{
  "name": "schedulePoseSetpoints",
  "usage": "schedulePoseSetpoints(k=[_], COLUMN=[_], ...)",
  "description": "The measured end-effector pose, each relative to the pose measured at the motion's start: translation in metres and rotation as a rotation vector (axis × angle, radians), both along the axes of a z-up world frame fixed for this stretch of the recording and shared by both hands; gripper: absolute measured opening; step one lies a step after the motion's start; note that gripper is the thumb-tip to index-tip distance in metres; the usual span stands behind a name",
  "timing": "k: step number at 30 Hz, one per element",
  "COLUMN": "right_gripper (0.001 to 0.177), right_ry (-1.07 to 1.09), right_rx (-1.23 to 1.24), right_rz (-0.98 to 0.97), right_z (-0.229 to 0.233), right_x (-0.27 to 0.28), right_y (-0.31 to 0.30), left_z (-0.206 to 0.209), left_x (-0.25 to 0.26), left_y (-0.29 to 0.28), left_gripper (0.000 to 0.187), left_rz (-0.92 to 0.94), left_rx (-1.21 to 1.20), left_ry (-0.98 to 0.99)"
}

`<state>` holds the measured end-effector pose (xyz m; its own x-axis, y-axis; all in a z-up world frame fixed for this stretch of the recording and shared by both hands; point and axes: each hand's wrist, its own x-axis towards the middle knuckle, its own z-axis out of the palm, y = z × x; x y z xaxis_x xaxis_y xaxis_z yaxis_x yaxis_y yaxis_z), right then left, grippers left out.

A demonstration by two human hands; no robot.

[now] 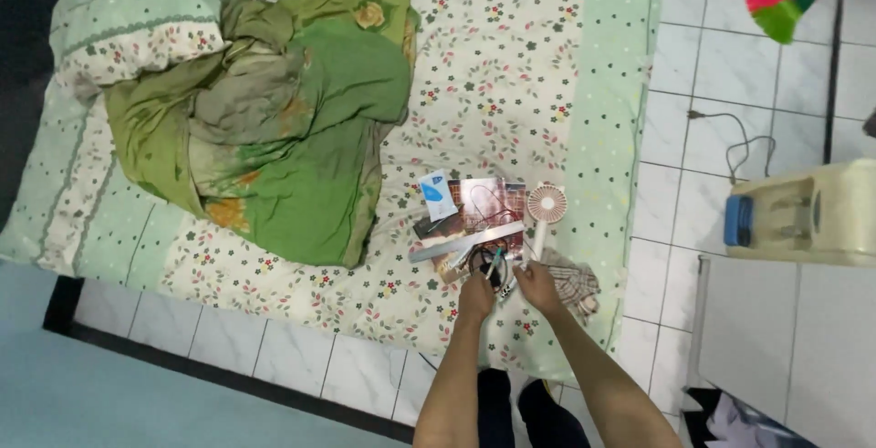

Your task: The person removes several items from a white drawer, including books, a small portable fan, and some electronic cables, and places them onto a bed.

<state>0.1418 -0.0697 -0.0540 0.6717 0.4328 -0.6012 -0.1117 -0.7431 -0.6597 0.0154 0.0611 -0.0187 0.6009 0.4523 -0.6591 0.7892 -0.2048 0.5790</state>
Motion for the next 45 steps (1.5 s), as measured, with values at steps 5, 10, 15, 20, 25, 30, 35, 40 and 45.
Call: schedulePoseSetpoints(k=[5, 10, 15, 20, 25, 30, 35, 40, 45], right_gripper=[0.057, 0.044, 0.044, 0.06, 0.052, 0.038, 0.05, 0.039, 0.033], right_ry=[-0.019, -0.226, -0.429, -0.848, -0.689, -0.379, -0.235, -0.189, -0.455], right_rx=[-0.136, -0.18, 0.066, 0.226, 0.226, 0.077, -0.061, -0.175, -0.014], right_rz=[0.183, 0.22, 0.255, 0.28, 0.241, 0.264, 0.093, -0.136, -0.568], right_z=[-0.162, -0.206, -0.173, -0.181, -0.157, -0.046, -0.022, 0.054, 0.102], right_x=[0.021, 0.026, 0.035, 0.037, 0.017, 0.006, -0.009, -0.039, -0.113], right_y=[0.036, 0.077, 0.105, 0.102, 0.078, 0.042, -0.075, -0.183, -0.303], left_z=[-0.007, -0.126, -0.158, -0.127, -0.094, -0.05, 0.032, 0.065, 0.149], left_x=[0.018, 0.011, 0.02, 0.024, 0.029, 0.037, 0.034, 0.037, 0.033], left_y=[0.051, 0.082, 0.084, 0.082, 0.07, 0.04, -0.026, -0.15, -0.288], left_gripper=[0.039, 0.038, 0.037, 0.031, 0.028, 0.029, 0.03, 0.03, 0.034], left_rz=[0.156, 0.208, 0.249, 0.223, 0.156, -0.002, -0.104, -0.367, -0.64], left_rx=[-0.038, 0.037, 0.145, 0.325, 0.341, 0.279, 0.27, 0.205, -0.082], left_ry=[-0.067, -0.061, -0.222, -0.162, -0.123, -0.078, -0.185, -0.184, -0.429])
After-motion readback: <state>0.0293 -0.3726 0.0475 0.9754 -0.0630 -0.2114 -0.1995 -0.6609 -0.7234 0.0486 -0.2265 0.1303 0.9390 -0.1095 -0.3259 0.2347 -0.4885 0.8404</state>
